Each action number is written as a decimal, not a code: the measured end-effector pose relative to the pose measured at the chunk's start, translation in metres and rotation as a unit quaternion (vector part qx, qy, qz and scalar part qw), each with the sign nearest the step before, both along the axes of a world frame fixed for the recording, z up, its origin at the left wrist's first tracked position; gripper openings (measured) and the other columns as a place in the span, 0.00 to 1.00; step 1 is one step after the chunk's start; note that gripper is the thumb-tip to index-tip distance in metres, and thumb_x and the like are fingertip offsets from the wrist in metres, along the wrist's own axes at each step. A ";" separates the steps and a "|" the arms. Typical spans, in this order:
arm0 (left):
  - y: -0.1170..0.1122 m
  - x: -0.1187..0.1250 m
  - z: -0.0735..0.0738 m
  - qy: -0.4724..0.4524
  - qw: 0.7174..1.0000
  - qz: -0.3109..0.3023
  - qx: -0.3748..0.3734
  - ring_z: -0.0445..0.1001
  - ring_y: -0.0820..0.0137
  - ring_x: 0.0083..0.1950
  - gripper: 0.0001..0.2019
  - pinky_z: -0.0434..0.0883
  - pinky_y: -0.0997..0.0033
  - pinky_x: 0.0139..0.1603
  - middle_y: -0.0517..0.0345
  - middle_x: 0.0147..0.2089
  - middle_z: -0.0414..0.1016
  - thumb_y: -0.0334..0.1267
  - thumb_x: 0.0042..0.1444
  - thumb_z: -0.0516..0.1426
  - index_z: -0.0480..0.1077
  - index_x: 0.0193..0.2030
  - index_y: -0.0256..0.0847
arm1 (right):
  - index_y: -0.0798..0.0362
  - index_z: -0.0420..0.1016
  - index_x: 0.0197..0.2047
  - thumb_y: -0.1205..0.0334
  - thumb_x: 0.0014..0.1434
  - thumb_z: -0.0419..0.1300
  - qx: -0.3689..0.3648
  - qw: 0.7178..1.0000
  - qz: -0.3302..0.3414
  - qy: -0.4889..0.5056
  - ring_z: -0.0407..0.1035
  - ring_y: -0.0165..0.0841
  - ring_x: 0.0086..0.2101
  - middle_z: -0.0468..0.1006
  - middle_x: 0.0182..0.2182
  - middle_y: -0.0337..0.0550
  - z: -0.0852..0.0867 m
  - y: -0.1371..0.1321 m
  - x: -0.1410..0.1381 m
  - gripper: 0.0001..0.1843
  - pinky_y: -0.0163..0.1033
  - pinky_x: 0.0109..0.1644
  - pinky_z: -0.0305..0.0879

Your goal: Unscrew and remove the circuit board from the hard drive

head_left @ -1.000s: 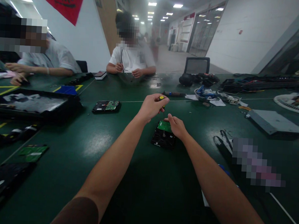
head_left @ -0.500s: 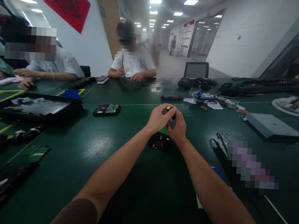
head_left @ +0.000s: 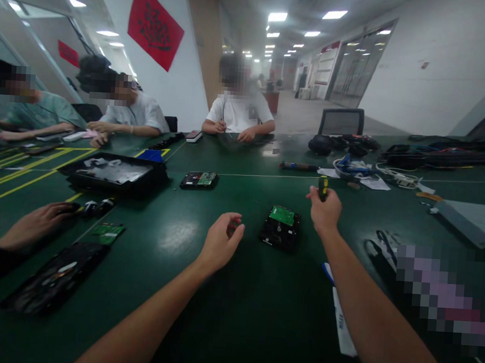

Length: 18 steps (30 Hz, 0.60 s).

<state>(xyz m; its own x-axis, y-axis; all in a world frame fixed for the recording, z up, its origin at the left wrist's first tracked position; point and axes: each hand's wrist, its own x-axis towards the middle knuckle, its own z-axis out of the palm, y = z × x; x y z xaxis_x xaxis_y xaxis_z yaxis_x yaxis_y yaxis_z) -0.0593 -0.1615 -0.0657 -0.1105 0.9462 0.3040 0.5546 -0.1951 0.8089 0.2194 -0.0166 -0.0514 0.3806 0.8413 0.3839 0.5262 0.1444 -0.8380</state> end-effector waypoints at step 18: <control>-0.167 -0.287 -0.002 0.464 0.783 0.327 -0.253 0.54 0.29 0.72 0.46 0.59 0.38 0.63 0.30 0.72 0.57 0.72 0.54 0.52 0.61 0.72 0.45 | 0.48 0.79 0.33 0.54 0.55 0.71 0.093 0.956 0.193 0.202 0.56 0.26 0.18 0.68 0.21 0.35 0.131 -0.071 -0.021 0.08 0.35 0.19 0.47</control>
<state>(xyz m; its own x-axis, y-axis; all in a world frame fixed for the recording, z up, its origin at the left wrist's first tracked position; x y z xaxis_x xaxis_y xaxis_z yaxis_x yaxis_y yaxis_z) -0.3467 -0.3289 -0.0681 -0.5764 0.8043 0.1444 0.7967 0.5924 -0.1199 0.1980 -0.0881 0.0798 0.2043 0.8804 0.4279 0.0437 0.4285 -0.9025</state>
